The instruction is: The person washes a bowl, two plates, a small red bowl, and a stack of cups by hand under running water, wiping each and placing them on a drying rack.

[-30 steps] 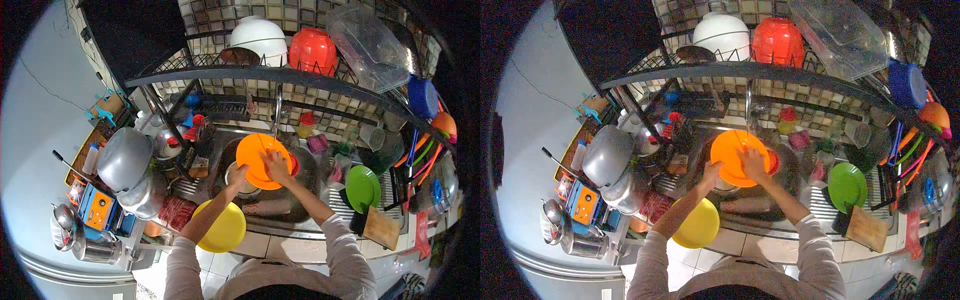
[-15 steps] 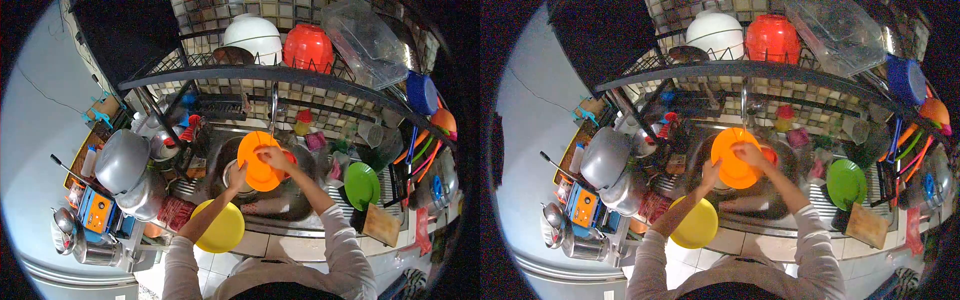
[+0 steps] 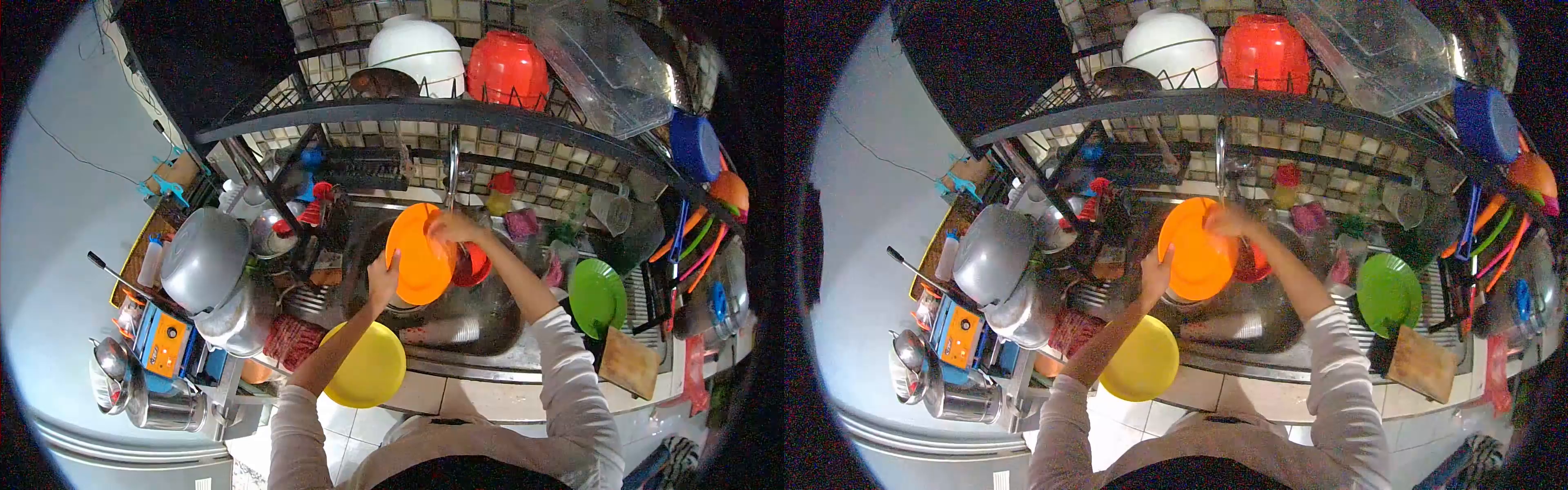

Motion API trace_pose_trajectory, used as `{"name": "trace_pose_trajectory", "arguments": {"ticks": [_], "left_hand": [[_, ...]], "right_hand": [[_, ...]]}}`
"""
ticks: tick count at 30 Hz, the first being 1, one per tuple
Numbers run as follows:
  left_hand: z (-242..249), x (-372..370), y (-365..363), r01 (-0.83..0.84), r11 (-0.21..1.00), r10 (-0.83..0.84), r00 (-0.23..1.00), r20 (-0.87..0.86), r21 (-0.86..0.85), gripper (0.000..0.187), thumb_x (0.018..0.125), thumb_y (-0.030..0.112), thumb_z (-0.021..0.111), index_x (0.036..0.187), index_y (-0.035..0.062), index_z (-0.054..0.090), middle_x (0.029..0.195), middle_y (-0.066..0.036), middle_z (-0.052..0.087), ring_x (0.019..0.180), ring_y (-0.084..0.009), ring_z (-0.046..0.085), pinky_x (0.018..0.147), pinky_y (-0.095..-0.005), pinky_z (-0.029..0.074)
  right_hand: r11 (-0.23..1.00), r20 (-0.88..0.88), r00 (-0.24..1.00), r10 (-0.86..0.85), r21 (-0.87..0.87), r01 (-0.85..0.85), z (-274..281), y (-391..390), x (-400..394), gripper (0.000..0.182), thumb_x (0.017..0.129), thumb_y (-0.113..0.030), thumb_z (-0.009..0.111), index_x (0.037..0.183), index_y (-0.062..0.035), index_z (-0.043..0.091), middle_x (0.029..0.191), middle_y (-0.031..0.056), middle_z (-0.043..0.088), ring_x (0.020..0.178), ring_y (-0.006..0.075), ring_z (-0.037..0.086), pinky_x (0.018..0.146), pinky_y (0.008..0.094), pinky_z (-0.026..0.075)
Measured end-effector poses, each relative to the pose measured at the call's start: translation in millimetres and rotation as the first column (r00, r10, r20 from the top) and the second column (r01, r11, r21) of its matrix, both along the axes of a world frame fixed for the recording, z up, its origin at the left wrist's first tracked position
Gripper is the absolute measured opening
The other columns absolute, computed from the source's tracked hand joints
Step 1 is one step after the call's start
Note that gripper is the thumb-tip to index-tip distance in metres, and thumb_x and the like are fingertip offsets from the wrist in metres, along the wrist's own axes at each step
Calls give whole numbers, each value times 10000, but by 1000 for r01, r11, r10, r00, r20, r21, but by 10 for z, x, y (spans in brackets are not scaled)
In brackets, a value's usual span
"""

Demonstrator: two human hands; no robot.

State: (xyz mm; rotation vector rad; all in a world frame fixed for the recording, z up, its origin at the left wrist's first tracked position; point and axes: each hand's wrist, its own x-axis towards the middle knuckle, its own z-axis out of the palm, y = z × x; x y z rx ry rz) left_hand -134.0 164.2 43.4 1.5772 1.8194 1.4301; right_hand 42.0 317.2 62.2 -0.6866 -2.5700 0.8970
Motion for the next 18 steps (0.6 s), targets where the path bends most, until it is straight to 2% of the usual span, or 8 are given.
{"name": "trace_pose_trajectory", "arguments": {"ticks": [4,6,9,12,14,15,17,18], "left_hand": [[29,-97,-47,-53,999,54,997,-59,8,295,818,258,483,801,-35,508,654,-200,538,598,-274,572,500,-333,405],[-1,-115,5,-47,999,47,998,-39,13,296,813,241,495,729,-43,489,621,-205,525,579,-276,585,450,-336,398],[-102,-37,101,2,957,-25,997,77,291,289,814,254,502,850,-32,474,595,-159,539,582,-210,586,483,-305,414],[77,153,17,-7,997,-2,994,107,79,386,771,237,544,1061,17,417,952,-166,549,788,-310,568,666,-337,448],[81,303,47,-99,958,28,966,-256,-268,551,767,313,521,1197,46,305,1160,-172,419,995,-310,478,777,-387,407],[31,370,74,-88,959,18,968,-251,-269,551,767,313,521,1197,46,305,1160,-172,419,995,-310,478,777,-387,407],[-224,490,182,-124,991,39,592,-805,-44,623,784,414,434,1255,57,238,1303,-164,208,1174,-307,278,865,-494,306],[-541,562,290,11,997,-66,656,-752,-78,690,790,475,358,1284,44,144,1345,-164,66,1258,-257,16,891,-613,114]], "right_hand": [[866,-159,861,-484,60,497,-153,-169,203,272,689,-311,562,865,-104,588,718,54,602,642,170,570,619,314,449],[733,-43,772,-634,-353,582,-303,-291,286,387,712,-248,607,1055,-109,493,916,52,558,852,142,537,727,285,428],[481,-317,675,-667,-874,65,-338,-709,346,385,779,-240,549,1110,-84,431,999,45,521,944,136,484,781,277,393],[487,-414,472,-779,-872,39,-607,-806,474,272,817,-193,499,1047,-54,457,984,30,518,909,143,491,775,278,395],[574,-478,436,-763,-811,117,-838,-743,584,302,810,-189,511,1063,-35,454,992,31,524,900,145,495,778,265,391],[651,-544,405,-735,-734,195,-924,-721,647,332,804,-186,524,1079,-16,450,1000,32,531,891,148,498,781,253,386],[655,-548,368,-752,-683,322,-1011,-743,687,306,814,-208,506,1053,-21,462,973,47,540,870,146,503,770,257,388],[651,-556,339,-759,-624,433,-1024,-762,690,287,824,-231,488,1026,-27,473,945,61,549,849,145,508,759,262,390]]}}
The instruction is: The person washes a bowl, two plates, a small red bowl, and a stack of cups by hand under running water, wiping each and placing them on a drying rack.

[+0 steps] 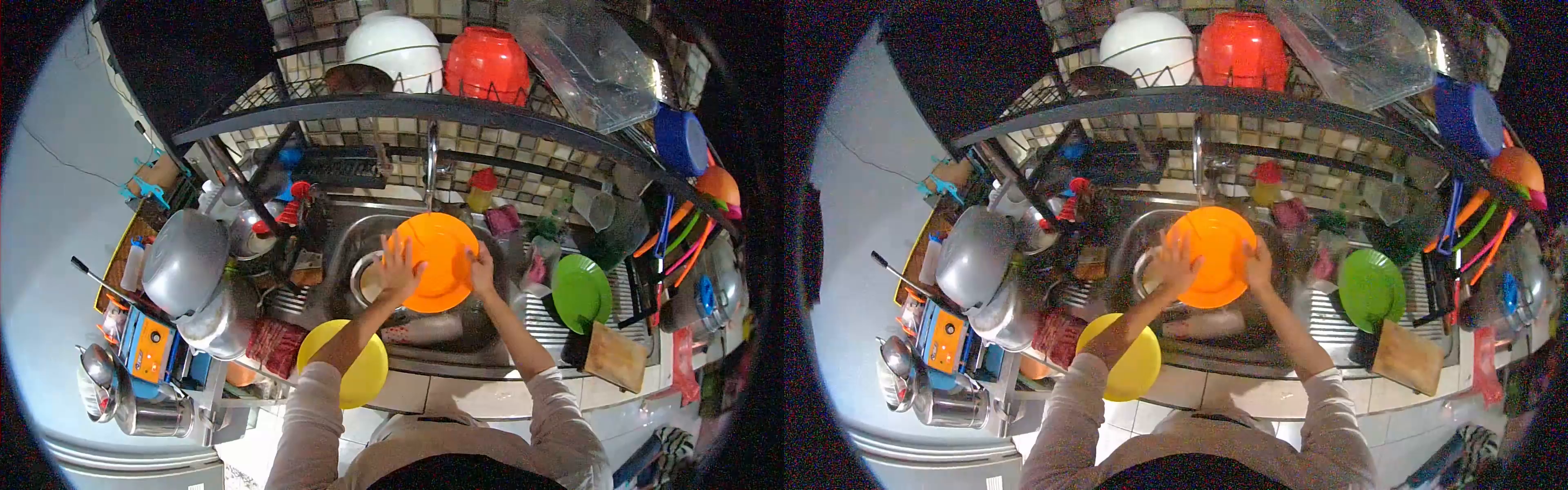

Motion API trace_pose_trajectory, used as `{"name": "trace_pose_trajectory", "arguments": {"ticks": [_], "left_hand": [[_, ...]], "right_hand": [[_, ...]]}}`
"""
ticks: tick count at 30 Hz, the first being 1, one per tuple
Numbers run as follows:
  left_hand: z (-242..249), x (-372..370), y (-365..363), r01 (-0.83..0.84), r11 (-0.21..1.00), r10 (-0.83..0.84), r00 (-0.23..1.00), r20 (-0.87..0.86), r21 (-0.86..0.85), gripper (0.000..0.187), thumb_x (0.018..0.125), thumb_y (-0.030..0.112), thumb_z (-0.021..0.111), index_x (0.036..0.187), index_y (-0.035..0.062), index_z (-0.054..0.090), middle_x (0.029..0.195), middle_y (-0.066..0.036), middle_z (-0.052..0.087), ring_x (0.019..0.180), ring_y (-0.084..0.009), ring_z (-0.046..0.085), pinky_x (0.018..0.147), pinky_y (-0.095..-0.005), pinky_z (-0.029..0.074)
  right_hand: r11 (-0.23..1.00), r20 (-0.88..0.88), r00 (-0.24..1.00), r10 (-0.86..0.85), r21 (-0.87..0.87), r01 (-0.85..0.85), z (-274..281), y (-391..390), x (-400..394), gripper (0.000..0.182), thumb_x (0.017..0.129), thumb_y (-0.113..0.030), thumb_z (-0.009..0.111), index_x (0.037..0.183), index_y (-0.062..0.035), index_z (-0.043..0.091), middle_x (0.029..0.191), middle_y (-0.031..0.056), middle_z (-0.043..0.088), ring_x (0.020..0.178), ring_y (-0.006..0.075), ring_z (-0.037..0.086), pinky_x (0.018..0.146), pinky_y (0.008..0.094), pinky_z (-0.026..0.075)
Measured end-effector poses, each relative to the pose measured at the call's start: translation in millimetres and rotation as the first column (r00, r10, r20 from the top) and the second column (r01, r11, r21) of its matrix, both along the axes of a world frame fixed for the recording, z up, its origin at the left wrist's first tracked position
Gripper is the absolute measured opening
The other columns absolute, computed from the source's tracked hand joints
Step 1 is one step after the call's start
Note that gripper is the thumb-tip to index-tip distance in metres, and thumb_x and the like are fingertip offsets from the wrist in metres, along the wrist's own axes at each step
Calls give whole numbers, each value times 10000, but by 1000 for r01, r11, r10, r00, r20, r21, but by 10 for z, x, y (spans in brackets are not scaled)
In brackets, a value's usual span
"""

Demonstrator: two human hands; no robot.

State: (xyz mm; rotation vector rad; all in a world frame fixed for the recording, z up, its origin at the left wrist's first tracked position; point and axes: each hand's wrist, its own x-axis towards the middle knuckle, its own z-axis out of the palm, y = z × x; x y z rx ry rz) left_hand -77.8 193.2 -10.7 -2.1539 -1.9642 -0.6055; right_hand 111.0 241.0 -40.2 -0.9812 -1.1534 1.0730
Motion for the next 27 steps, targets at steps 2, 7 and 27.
{"name": "trace_pose_trajectory", "arguments": {"ticks": [2,7,27], "left_hand": [[-63,321,-10,71,996,-70,997,19,-49,686,792,473,354,1285,45,145,1350,-158,46,1259,-256,14,905,-600,92],[18,349,121,416,908,-419,901,-109,-55,700,795,492,317,1292,39,122,1364,-105,62,1264,-219,28,942,-559,30],[123,-268,-64,316,947,-320,929,-185,-53,538,838,279,363,1285,59,158,1338,-133,153,1243,-290,111,957,-512,110]], "right_hand": [[997,170,983,-74,26,71,381,-215,0,285,828,-265,471,996,-34,480,921,85,555,829,148,515,744,272,395],[952,348,901,-260,249,179,705,-317,91,310,828,-343,435,928,-55,488,830,128,568,753,168,548,678,303,413],[939,-45,950,-310,145,313,596,-207,-32,201,832,-160,462,960,-9,498,866,44,541,799,125,490,727,247,388]]}}
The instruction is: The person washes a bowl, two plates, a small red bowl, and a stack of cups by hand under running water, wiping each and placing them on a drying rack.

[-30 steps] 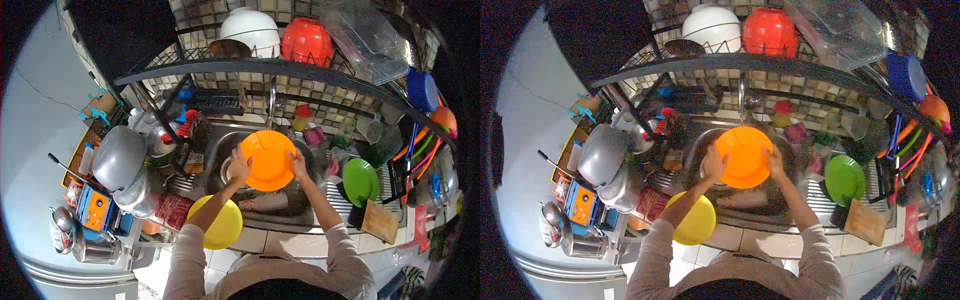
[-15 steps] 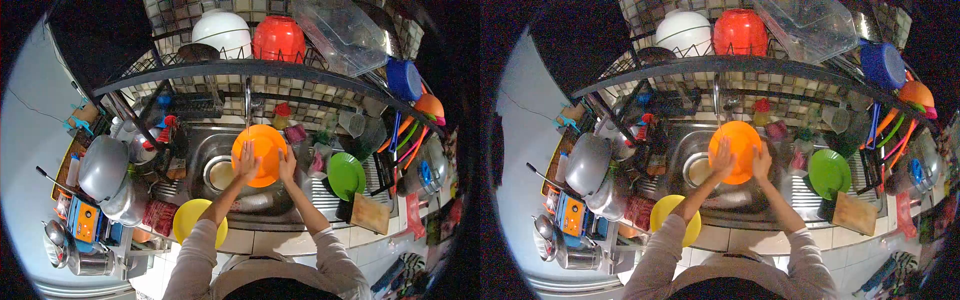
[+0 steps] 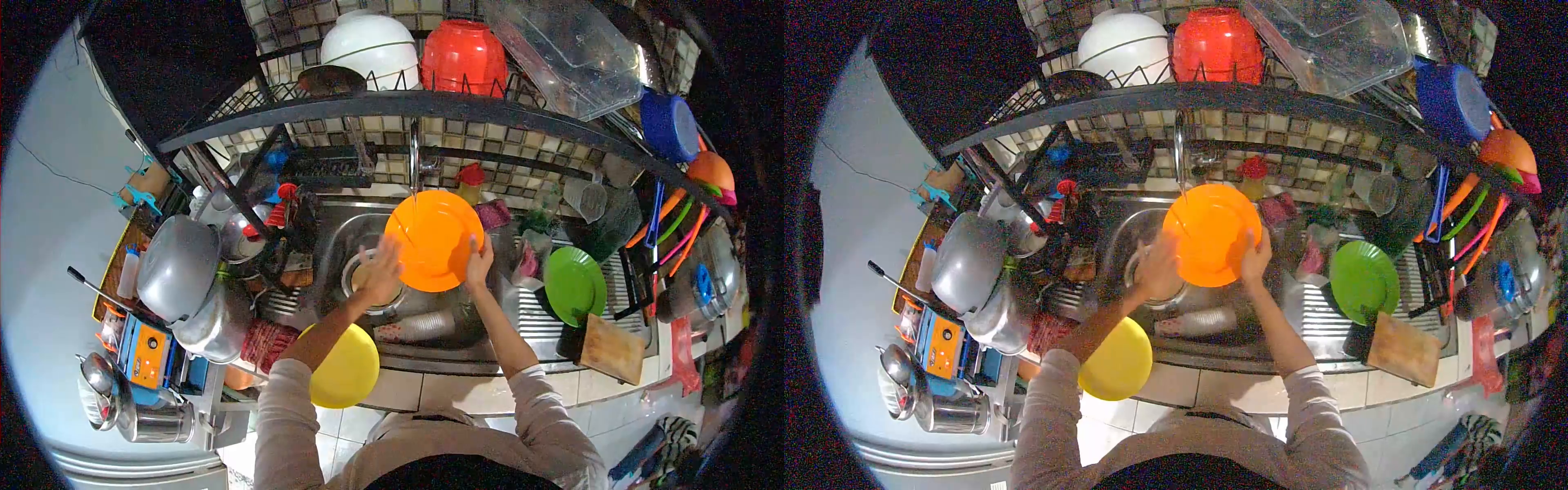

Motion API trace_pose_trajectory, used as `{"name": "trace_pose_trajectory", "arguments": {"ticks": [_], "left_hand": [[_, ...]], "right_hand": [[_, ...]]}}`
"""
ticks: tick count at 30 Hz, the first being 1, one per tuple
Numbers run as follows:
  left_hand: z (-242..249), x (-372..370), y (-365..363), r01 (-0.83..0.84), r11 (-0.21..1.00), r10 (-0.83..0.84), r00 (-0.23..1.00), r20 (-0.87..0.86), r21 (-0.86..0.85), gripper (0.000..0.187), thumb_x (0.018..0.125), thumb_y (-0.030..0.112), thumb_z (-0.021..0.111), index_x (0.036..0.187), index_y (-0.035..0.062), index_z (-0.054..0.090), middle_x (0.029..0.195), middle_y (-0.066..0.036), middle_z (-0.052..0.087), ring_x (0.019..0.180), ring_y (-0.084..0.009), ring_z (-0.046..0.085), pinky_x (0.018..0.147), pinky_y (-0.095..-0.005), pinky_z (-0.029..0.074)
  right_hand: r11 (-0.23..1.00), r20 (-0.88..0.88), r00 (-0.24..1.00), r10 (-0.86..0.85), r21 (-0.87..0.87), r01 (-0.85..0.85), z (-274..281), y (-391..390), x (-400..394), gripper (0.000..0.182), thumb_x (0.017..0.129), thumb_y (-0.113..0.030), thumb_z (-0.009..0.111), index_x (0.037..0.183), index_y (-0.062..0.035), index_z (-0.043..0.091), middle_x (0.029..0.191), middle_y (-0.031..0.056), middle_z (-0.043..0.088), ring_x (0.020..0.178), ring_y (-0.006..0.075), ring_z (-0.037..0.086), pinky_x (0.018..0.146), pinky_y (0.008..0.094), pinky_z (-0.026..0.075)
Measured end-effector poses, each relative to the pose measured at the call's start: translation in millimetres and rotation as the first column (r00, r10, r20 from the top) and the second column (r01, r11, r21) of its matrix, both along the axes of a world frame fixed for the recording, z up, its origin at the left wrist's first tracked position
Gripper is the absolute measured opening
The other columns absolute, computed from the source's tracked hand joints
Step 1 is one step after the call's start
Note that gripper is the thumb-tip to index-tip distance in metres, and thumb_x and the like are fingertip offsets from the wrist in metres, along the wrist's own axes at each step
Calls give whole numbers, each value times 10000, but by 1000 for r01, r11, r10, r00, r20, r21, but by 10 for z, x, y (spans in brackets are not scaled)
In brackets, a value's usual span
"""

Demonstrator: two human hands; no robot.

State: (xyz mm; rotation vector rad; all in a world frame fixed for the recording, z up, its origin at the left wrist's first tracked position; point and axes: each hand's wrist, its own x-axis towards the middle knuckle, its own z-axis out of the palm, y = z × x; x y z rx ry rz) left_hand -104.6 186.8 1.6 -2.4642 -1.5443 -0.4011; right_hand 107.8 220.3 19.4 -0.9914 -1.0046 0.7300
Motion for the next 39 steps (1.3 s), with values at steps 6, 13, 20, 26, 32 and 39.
{"name": "trace_pose_trajectory", "arguments": {"ticks": [6,13,20,26,32,39], "left_hand": [[29,-45,252,-68,987,160,394,905,-145,501,818,140,473,1247,23,241,1158,-158,433,1027,-250,462,820,-290,374],[41,-126,308,-2,961,266,-242,933,-275,301,812,166,508,1059,-2,468,989,-44,540,864,-146,511,750,-270,398],[118,16,180,-566,811,115,-98,988,-151,298,828,159,482,1038,-45,427,902,-131,559,779,-204,536,689,-289,416],[18,108,151,-685,694,254,-54,966,-221,328,826,158,486,1050,-65,396,894,-156,556,794,-210,542,670,-285,425],[-166,33,151,-659,727,136,-137,981,-193,419,824,193,491,1133,-57,360,914,-192,547,830,-237,545,680,-311,433],[-181,99,225,-630,734,172,-190,967,-254,439,818,167,498,1147,-76,338,940,-205,537,825,-241,540,704,-307,432]], "right_hand": [[922,-417,842,343,-22,-387,-253,246,-107,256,810,-195,521,998,-24,492,924,20,525,827,123,493,734,258,400],[856,-392,812,432,-106,-506,-205,69,-357,346,787,-113,535,1103,-46,412,1010,49,525,896,162,523,750,291,441],[690,-452,684,573,-184,-700,-486,-97,-621,352,801,-137,506,1116,-34,389,1005,74,532,842,186,565,629,309,515],[717,-116,838,533,-464,-520,-948,300,-502,326,852,-293,407,957,5,484,800,83,582,628,161,589,497,274,503],[686,-388,729,564,-271,-675,-284,-175,-586,281,841,-273,444,927,-14,510,744,65,584,561,149,573,453,269,479],[664,-278,783,556,-418,-620,-554,-32,-584,287,789,-147,534,1026,-39,412,855,45,548,680,153,566,502,269,474]]}}
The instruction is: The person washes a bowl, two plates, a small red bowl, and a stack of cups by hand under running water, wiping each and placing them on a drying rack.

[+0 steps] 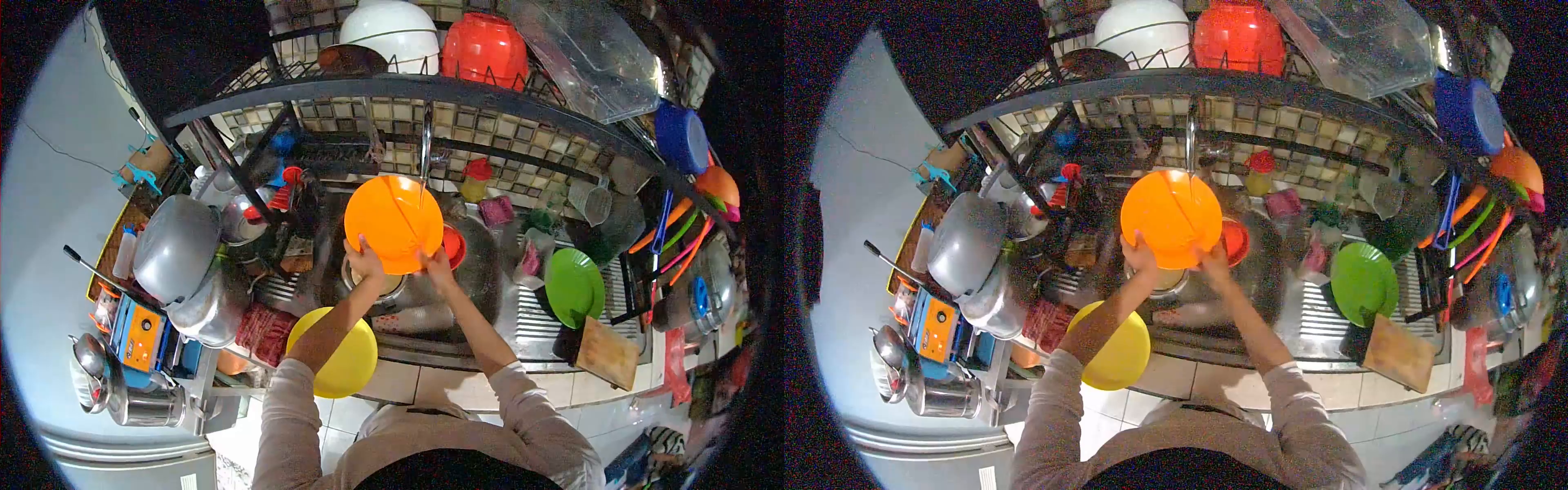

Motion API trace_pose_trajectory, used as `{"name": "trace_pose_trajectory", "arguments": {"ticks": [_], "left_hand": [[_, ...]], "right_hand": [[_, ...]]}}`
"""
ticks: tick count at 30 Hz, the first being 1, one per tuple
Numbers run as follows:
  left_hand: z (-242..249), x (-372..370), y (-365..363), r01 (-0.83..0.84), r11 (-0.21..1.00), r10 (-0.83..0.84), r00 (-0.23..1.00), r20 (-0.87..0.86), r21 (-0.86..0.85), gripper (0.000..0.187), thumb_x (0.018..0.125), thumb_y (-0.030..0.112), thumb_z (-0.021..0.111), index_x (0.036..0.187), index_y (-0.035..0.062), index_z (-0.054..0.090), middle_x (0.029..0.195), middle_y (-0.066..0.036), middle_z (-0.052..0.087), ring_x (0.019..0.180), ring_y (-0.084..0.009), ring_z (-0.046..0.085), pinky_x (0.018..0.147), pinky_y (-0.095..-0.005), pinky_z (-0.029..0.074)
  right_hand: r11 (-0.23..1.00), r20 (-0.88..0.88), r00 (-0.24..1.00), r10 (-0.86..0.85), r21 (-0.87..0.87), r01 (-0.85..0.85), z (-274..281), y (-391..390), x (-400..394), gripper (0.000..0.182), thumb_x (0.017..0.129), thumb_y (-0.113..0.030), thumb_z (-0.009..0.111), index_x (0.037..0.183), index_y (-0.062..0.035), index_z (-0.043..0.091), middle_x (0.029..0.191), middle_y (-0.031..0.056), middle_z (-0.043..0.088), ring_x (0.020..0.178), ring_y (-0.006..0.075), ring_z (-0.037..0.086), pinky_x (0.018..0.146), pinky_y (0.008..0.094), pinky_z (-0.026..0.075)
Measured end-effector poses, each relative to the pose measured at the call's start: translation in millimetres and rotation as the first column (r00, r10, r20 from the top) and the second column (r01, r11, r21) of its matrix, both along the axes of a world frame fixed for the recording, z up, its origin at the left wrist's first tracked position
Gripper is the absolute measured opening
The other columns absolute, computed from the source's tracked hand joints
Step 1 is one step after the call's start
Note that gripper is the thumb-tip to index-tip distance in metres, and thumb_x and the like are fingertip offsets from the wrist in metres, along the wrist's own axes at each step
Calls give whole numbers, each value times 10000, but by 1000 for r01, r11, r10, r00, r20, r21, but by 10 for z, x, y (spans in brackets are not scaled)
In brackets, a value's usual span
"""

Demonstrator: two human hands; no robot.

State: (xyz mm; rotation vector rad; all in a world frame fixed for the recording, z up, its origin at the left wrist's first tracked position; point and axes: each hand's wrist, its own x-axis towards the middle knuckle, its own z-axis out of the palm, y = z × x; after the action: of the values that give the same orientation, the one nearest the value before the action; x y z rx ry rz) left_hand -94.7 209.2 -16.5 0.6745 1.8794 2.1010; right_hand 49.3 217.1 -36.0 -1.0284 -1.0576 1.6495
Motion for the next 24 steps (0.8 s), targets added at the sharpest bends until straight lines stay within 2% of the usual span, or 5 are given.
{"name": "trace_pose_trajectory", "arguments": {"ticks": [5,8,15,18,24], "left_hand": [[-48,121,154,-10,972,-44,974,224,234,451,813,179,506,1139,-81,335,992,-223,513,849,-247,531,713,-313,431],[127,181,94,-11,1000,6,984,180,28,458,811,177,510,1145,-80,330,999,-213,509,852,-250,527,719,-306,432],[-229,172,276,-31,959,-69,939,338,282,473,807,182,516,1150,-84,326,998,-218,510,852,-260,530,730,-312,436],[117,283,114,-22,998,37,973,229,-67,462,806,192,518,1146,-63,338,994,-216,510,845,-259,533,720,-324,438],[-194,264,219,34,958,-159,890,427,285,346,814,166,499,1094,-10,397,986,-161,520,822,-236,534,693,-318,441]], "right_hand": [[992,-123,987,-104,63,113,295,-266,-181,571,708,-12,591,1138,-117,232,1089,72,438,897,215,531,605,304,506],[995,-124,990,-64,74,73,359,-279,-141,720,672,11,600,1210,-146,148,1187,74,352,974,241,480,642,339,518],[996,-300,950,91,50,-79,129,-171,-2,685,729,51,525,1225,-176,110,1163,84,392,983,230,488,706,365,496],[953,-203,974,-95,264,148,31,-235,-169,511,749,-6,534,1156,-117,245,1111,79,432,914,212,523,657,317,500],[985,-69,997,-34,165,45,400,-259,-16,362,785,-162,542,1063,-46,341,818,58,565,619,143,575,486,258,485]]}}
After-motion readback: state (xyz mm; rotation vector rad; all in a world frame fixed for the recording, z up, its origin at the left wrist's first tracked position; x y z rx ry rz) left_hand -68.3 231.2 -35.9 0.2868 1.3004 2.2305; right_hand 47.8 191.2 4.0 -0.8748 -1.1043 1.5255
